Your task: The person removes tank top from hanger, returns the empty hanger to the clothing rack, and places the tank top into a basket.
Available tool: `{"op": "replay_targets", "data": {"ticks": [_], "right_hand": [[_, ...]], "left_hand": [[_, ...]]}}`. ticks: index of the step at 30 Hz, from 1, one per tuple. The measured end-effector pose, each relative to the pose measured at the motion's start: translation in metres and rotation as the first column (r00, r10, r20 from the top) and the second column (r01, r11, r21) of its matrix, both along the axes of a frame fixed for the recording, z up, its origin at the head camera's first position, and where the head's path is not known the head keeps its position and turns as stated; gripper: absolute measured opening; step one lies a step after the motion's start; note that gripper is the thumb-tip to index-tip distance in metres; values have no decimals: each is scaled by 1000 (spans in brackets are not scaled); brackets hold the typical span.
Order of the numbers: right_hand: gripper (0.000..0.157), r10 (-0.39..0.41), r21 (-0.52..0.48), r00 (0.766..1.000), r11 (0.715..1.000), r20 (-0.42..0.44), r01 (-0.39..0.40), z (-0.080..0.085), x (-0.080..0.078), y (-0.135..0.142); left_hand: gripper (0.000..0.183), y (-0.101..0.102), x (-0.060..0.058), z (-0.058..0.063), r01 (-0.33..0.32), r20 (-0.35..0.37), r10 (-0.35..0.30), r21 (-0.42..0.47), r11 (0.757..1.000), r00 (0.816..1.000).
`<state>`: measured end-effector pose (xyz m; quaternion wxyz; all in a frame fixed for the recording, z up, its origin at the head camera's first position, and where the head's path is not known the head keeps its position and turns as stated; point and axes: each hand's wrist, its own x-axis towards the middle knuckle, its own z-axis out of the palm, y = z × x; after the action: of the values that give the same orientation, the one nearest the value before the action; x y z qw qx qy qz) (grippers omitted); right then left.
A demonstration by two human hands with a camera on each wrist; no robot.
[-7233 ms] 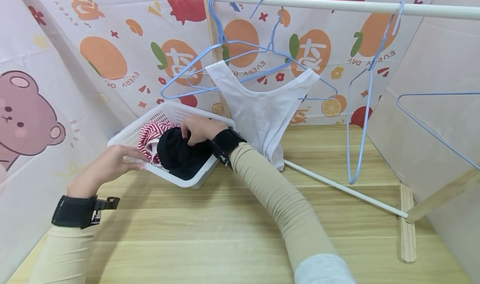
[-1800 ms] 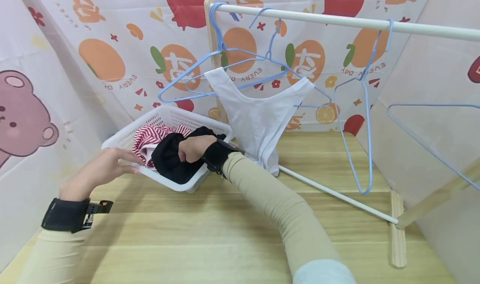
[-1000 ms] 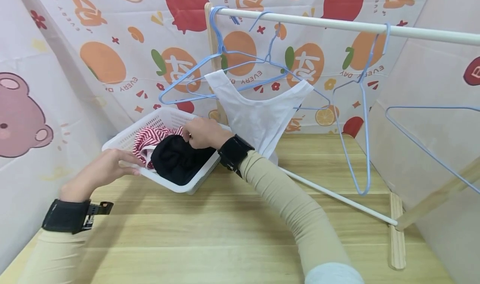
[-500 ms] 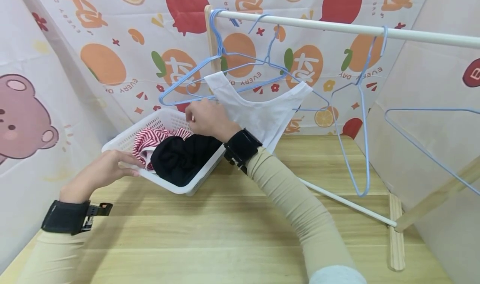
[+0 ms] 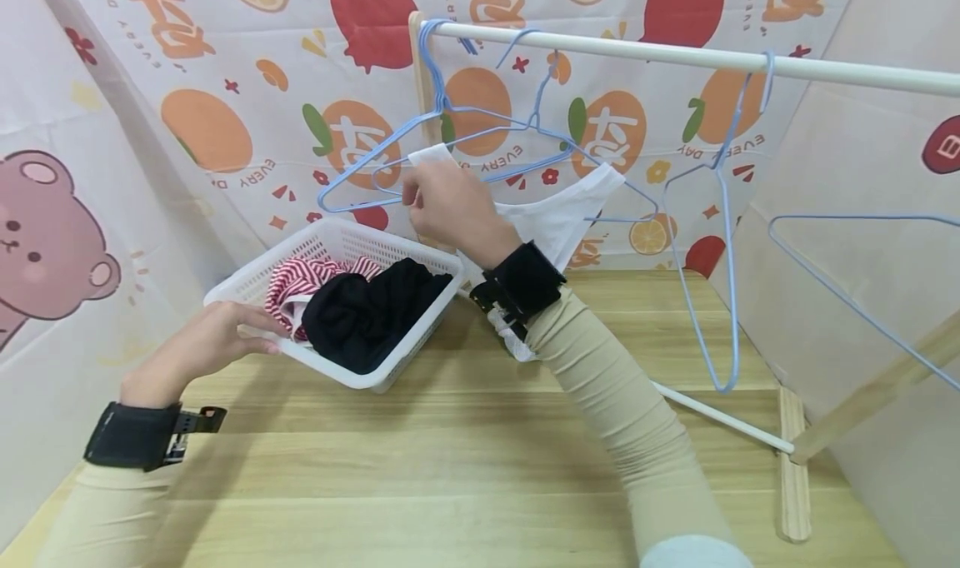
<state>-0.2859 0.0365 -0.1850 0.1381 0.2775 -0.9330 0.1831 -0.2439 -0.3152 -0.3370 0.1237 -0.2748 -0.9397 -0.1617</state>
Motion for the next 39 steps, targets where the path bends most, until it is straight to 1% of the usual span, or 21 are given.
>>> {"op": "replay_targets", "data": {"ticks": [3,8,11,18,23,26,30,33,36,39], "right_hand": [[16,-22,-26,999,999,-26,21,6,3,10],[17,-79,-18,995,997,-54,78,14,5,27],[19,-100,-13,993,995,-68,99,19,6,38],[21,-146,-22,988,989,-44,145,24,8,62],[19,-193,-59,980,980,-39,191,28,9,79],[19,-233,-94,972,969,-34,229,31,9,86],[21,-295,-139,955,948,-37,287,32,9,91],[23,-341,-177,937,930,-79,323,32,8,95],[23,-383,-211,914,912,-131,352,32,7,100],[24,-407,-234,898,901,-166,365,34,5,104]], "left_hand": [[20,0,0,0,2,-3,-2,1,1000,1000],[20,1,0,1,2,-3,-2,7,1000,1000],[20,1,1,0,-2,4,2,7,1000,1000],[19,1,1,1,-13,39,13,-1,1000,999],[20,1,1,0,-8,18,8,2,1000,1000],[21,-1,2,0,-7,0,7,-4,1000,1000],[20,-2,5,1,-17,11,17,-10,1000,1000],[20,-2,5,2,-2,8,2,3,1000,1000],[20,-1,4,2,31,-15,-30,21,999,999],[19,1,2,2,47,-25,-46,27,999,999]]}}
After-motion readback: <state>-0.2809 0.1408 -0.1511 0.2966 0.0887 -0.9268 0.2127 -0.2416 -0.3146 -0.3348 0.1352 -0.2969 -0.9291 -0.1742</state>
